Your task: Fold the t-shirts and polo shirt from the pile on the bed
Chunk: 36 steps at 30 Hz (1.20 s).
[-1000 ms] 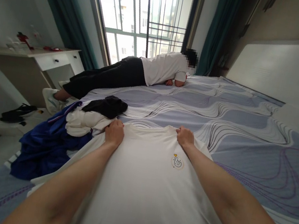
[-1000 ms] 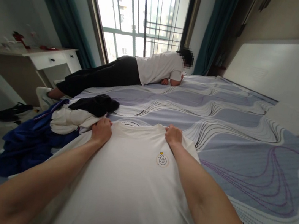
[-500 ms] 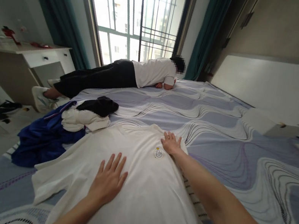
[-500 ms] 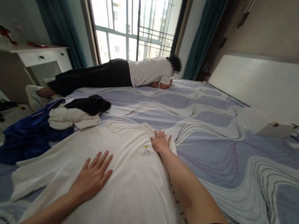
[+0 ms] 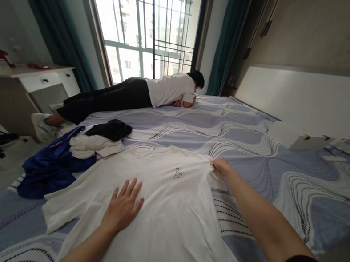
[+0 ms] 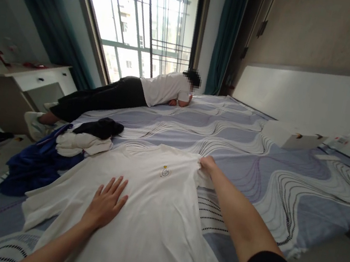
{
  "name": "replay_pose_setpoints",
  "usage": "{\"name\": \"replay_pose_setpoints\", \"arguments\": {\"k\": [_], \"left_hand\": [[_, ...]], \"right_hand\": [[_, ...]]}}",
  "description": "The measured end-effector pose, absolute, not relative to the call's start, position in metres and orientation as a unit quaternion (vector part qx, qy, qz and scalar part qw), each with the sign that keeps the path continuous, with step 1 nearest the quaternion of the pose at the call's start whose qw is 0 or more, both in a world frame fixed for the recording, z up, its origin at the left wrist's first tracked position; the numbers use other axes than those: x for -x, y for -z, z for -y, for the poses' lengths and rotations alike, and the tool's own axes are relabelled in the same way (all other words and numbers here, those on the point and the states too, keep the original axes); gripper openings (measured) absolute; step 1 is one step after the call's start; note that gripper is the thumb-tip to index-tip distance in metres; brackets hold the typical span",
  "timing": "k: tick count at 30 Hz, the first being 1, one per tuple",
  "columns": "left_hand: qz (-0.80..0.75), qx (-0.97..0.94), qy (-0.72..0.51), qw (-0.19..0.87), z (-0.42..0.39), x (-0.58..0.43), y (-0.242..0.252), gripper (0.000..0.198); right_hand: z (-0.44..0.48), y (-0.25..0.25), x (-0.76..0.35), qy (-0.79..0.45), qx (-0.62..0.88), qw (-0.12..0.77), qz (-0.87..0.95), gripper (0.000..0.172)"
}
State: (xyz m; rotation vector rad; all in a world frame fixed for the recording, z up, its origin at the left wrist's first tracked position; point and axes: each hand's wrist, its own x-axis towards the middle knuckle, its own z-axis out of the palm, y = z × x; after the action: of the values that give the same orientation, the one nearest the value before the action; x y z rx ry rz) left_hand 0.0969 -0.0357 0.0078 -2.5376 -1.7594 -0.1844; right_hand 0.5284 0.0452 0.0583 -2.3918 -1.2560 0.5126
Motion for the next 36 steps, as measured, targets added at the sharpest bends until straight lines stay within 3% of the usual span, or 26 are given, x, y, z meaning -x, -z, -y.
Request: {"name": "replay_pose_setpoints", "arguments": {"k": [5,13,20,23,25,30,36], "left_hand": [[0.569,0.820,0.059,0.030,0.035,-0.098,-0.009,0.060],[0.572,0.818,0.051,0.030,0.037,-0.100,-0.012,0.061],[0.569,0.819,0.057,0.031,0.034,-0.097,-0.008,0.060],[0.572,0.818,0.062,0.023,0.037,-0.098,-0.008,0.060],[0.571,0.818,0.062,0.015,0.040,-0.098,-0.008,0.060],[0.561,0.826,0.054,0.027,0.022,-0.095,-0.020,0.055],[0.595,0.799,0.018,0.086,-0.093,-0.069,-0.070,0.049]], "right_hand": [[-0.039,-0.063,-0.549,-0.228,0.852,0.137,0.451,0.049],[-0.018,-0.055,-0.541,-0.150,0.853,0.109,0.488,0.025],[-0.015,-0.089,-0.511,-0.019,0.873,0.162,0.460,0.053],[0.009,-0.064,-0.443,0.026,0.738,0.176,0.651,0.057],[0.028,-0.039,-0.399,-0.022,0.660,0.128,0.740,0.060],[0.050,0.000,-0.358,-0.025,0.713,0.089,0.695,0.063],[0.042,0.006,-0.362,0.005,0.719,0.092,0.689,0.062]]}}
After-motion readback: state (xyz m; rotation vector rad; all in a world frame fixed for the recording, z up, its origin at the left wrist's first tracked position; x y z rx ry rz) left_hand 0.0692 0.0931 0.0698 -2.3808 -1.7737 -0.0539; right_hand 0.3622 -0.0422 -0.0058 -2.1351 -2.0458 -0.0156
